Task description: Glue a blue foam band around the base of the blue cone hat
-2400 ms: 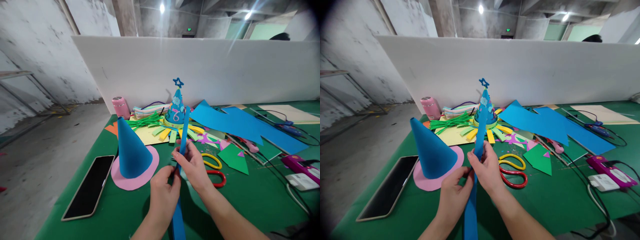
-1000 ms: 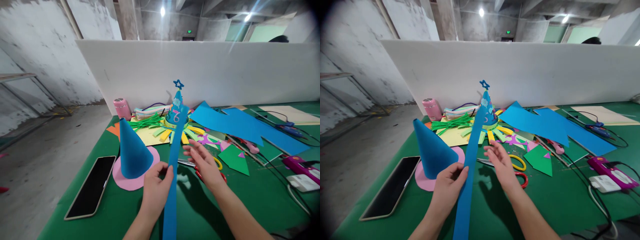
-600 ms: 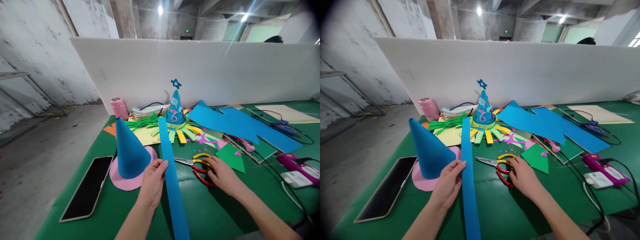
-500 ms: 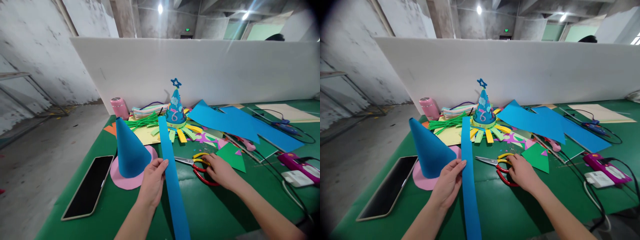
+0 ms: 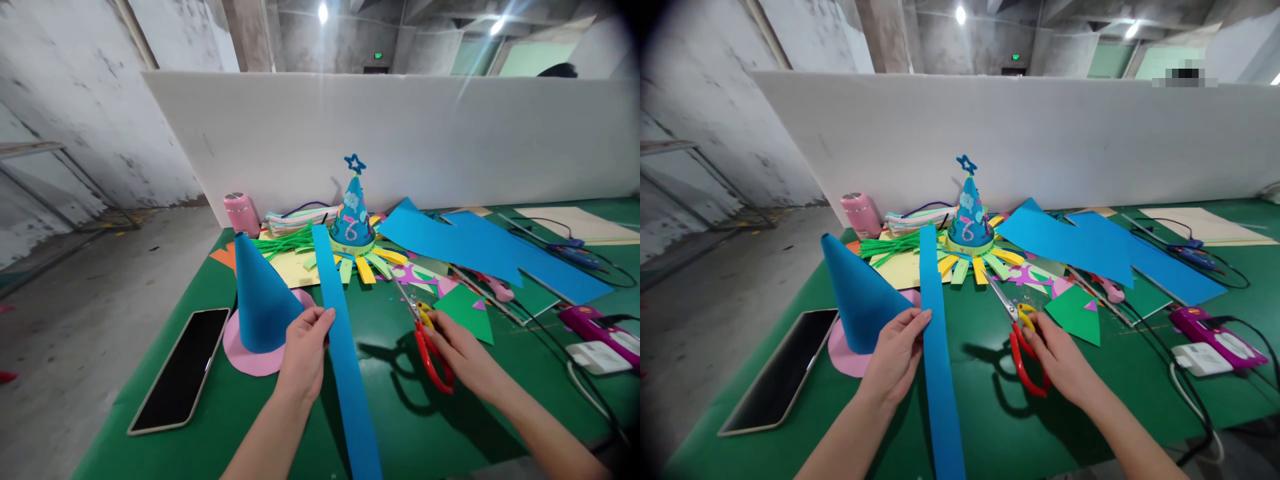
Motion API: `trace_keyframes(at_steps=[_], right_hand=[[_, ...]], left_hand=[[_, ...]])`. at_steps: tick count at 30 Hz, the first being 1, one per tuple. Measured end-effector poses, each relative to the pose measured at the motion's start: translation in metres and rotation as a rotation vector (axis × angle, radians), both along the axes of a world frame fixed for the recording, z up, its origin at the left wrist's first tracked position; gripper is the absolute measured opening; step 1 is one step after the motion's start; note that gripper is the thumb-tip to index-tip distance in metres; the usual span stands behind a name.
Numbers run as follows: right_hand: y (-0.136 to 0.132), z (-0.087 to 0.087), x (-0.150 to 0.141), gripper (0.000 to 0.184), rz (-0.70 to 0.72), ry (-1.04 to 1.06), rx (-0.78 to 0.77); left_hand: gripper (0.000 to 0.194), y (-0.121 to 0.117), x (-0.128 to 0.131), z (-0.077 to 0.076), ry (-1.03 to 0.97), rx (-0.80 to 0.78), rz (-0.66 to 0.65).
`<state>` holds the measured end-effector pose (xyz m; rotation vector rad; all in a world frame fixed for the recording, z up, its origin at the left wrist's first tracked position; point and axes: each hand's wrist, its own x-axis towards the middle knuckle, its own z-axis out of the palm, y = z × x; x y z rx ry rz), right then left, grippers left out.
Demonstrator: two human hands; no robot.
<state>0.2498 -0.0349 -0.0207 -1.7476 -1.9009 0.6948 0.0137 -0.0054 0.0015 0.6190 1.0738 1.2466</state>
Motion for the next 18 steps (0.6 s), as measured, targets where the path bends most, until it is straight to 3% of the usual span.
trace_keyframes(at_steps=[1,5,7,13,18], right_hand=[[-0.008,0.001,-0.004,0.029,-0.019,0.099,-0.027],[-0.039,-0.009,-0.026,0.038,-0.196,0.91,-0.373],[-0.054,-0.015,-0.038,0.046,-0.252,1.103,-0.486],[-0.084,-0.015,-0.059,0.046,-0.19,1.157,-0.552],[-0.087,-0.03,-0.061,0.057,-0.083,1.23,-0.578]], left_hand=[[0.022,0.002,0.001,0.0,0.0,-0.003,0.003],[0.022,0.008,0.005,0.001,-0.014,-0.022,0.017],[0.022,0.011,0.006,0.002,-0.022,-0.03,0.023],[0.022,0.014,0.009,0.005,-0.048,-0.034,0.014],[0.023,0.017,0.008,0.01,-0.067,-0.029,-0.006]])
